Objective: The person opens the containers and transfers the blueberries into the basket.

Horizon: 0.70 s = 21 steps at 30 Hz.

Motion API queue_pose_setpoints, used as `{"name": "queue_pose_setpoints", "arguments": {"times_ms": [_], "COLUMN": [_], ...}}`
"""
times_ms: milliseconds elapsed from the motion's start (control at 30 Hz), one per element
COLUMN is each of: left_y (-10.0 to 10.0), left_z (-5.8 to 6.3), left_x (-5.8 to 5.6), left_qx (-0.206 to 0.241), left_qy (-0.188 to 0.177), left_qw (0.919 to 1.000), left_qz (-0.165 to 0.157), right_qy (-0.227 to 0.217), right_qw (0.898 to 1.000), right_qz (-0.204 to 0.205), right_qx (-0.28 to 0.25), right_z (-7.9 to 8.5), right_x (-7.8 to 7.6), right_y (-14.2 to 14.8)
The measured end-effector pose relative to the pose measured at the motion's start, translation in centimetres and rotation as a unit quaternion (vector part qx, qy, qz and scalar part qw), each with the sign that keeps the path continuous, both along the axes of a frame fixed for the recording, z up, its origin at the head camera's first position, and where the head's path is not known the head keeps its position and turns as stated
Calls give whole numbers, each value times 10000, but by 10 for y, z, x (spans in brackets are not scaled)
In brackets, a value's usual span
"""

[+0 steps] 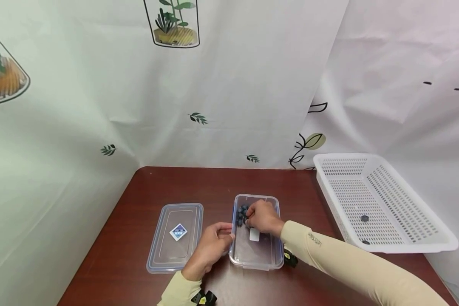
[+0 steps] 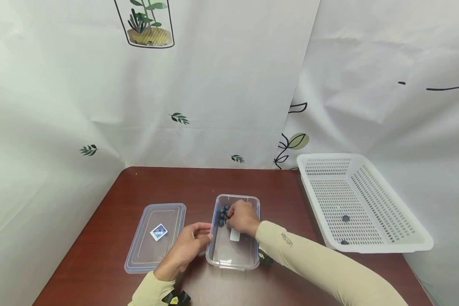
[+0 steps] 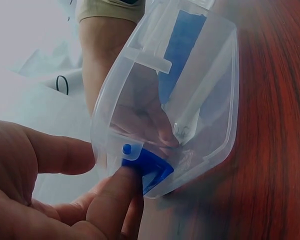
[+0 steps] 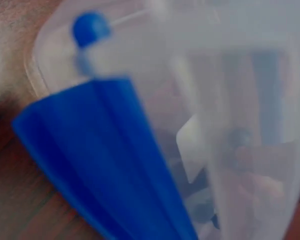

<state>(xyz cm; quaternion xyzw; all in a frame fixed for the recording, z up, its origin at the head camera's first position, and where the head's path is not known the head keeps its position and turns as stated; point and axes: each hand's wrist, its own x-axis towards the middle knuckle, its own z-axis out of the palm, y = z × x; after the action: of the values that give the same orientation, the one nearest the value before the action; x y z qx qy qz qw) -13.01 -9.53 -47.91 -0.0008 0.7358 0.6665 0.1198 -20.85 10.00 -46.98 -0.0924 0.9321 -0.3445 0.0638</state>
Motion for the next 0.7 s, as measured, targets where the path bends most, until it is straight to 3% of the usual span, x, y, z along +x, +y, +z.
{"name": "queue_pose_setpoints", "arguments": {"times_ms": [167, 367, 700], "left_y": [0, 2, 3], "left_z": [-1, -4, -4], "left_x": [0, 0, -4], "left_qx": [-10, 44, 93], "left_qy": [54, 39, -1], "left_qw": [10000, 10000, 9998], "left_qz": [-3, 3, 176], "right_qy": [208, 156, 234], "right_qw": [9997, 9998, 9987], "right_qz": [118, 160, 257], "right_qx": [71, -7, -376], "right_z": [-5, -7, 5], "right_x": [-3, -3, -4], "right_y": [0, 1, 0]}}
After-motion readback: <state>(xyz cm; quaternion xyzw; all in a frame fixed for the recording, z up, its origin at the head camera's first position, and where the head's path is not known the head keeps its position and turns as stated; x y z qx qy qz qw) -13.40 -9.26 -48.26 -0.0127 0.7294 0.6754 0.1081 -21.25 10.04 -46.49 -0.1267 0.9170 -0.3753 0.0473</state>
